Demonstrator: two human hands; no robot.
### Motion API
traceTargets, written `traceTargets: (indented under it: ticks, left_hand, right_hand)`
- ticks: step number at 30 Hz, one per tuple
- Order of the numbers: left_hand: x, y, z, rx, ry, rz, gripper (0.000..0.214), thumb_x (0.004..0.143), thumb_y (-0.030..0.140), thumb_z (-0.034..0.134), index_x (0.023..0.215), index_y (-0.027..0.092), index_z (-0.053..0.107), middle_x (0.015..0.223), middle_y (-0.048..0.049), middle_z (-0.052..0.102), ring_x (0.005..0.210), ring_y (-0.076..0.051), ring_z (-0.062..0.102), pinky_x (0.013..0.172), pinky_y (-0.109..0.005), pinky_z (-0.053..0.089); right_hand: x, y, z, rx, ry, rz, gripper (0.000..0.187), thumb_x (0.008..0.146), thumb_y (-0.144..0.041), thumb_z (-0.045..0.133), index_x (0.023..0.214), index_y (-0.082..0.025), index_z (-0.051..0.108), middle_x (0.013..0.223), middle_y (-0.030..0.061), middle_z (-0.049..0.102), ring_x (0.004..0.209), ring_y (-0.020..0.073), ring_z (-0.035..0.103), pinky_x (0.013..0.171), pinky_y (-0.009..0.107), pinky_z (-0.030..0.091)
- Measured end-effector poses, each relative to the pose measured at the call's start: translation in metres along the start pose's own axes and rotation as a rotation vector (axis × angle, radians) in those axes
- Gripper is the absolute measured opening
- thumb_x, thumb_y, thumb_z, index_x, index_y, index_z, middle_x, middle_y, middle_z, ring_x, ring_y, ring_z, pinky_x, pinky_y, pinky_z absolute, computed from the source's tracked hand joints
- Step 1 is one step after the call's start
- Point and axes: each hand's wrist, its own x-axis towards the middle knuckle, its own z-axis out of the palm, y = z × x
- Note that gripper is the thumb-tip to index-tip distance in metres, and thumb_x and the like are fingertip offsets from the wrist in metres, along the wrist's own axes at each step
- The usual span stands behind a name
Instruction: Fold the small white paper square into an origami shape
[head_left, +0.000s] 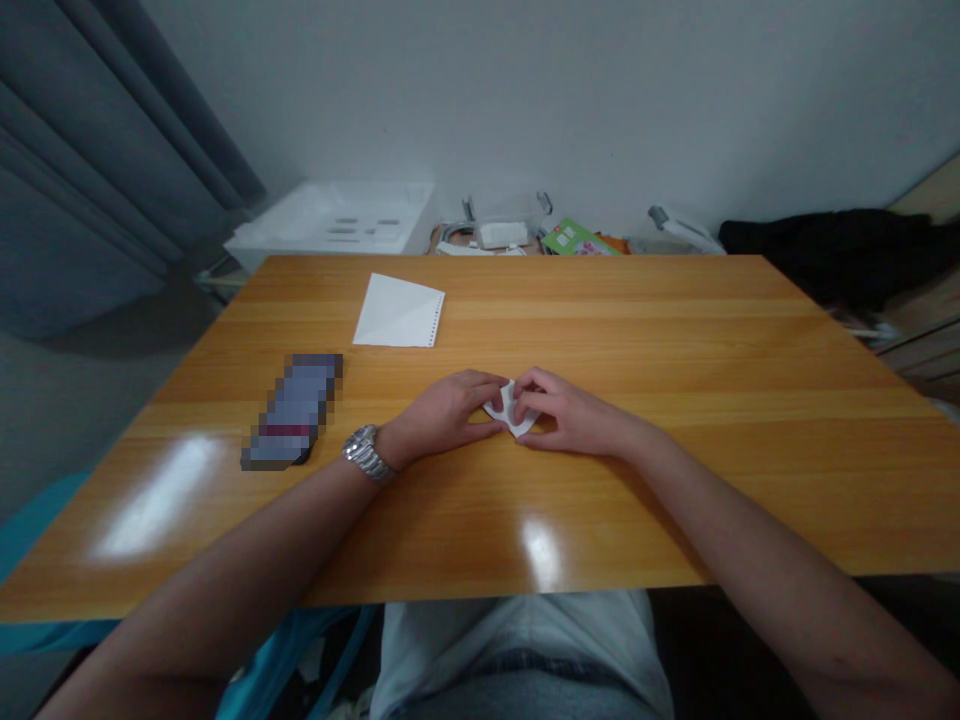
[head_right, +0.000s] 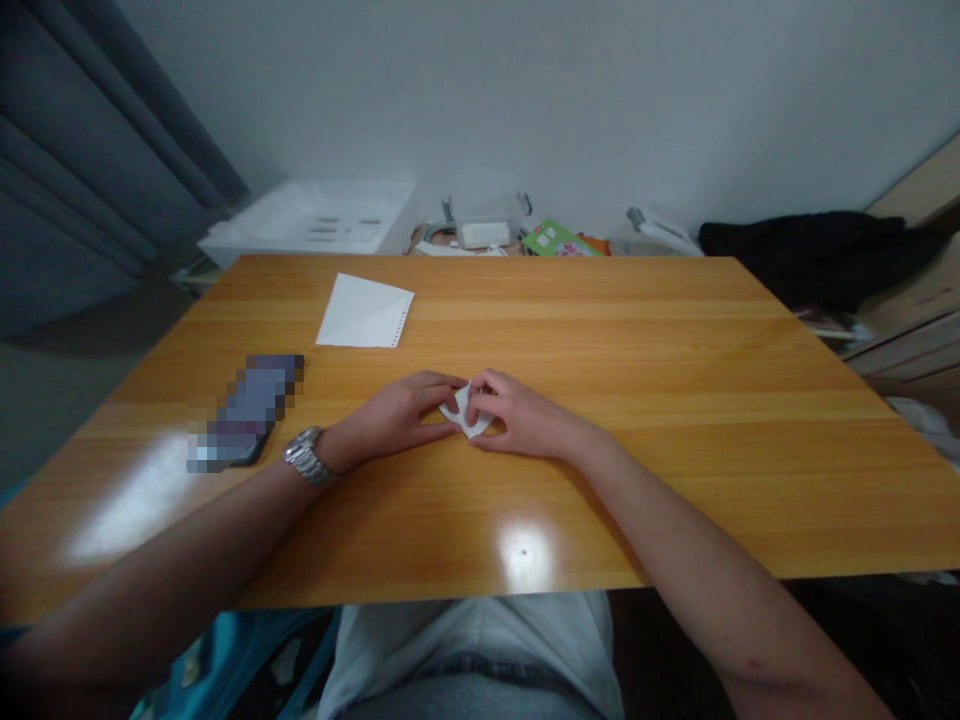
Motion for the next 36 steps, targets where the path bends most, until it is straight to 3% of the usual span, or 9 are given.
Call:
traceTargets:
  ticks: [12, 18, 24, 36]
  left_hand:
    - [0.003, 0.005, -0.001, -0.020, -0.016, -0.021, 0.021, 0.101, 0.035, 0.058, 0.113, 0.024, 0.071, 0.129, -0.0069, 0.069, 0.114, -0.022, 0.065, 0.100, -0.036, 0.050]
    - [0.003, 0.004, 0.000, -0.003, -0.013, -0.012, 0.018, 0.100, 0.034, 0.060, 0.110, 0.022, 0.069, 0.125, -0.0071, 0.070, 0.112, -0.022, 0.065, 0.098, -0.035, 0.050]
    - [0.001, 0.006, 0.000, 0.056, 0.003, -0.059, 0.039, 0.094, 0.040, 0.069, 0.127, 0.020, 0.062, 0.122, -0.0087, 0.070, 0.113, -0.024, 0.065, 0.099, -0.037, 0.051]
    - [0.002, 0.012, -0.001, 0.099, 0.008, -0.091, 0.033, 0.098, 0.042, 0.059, 0.121, 0.022, 0.070, 0.128, -0.0098, 0.068, 0.117, -0.025, 0.064, 0.101, -0.038, 0.052]
  right_hand:
    - [0.000, 0.000, -0.002, 0.019, -0.021, 0.006, 0.022, 0.084, -0.027, 0.079, 0.104, -0.024, 0.069, 0.123, 0.0076, 0.056, 0.116, 0.0225, 0.057, 0.103, 0.041, 0.050]
    - [-0.001, 0.001, 0.000, 0.007, 0.001, -0.036, 0.008, 0.090, -0.022, 0.071, 0.098, -0.022, 0.069, 0.121, 0.0083, 0.056, 0.114, 0.0208, 0.059, 0.101, 0.039, 0.051]
    - [-0.001, -0.002, -0.002, 0.021, 0.021, -0.034, 0.004, 0.093, -0.023, 0.068, 0.096, -0.022, 0.069, 0.119, 0.0085, 0.056, 0.108, 0.0193, 0.060, 0.092, 0.035, 0.055]
    - [0.002, -0.009, -0.005, 0.035, 0.071, -0.011, 0.003, 0.093, -0.023, 0.065, 0.094, -0.022, 0.068, 0.109, 0.0075, 0.061, 0.101, 0.0203, 0.062, 0.089, 0.036, 0.054]
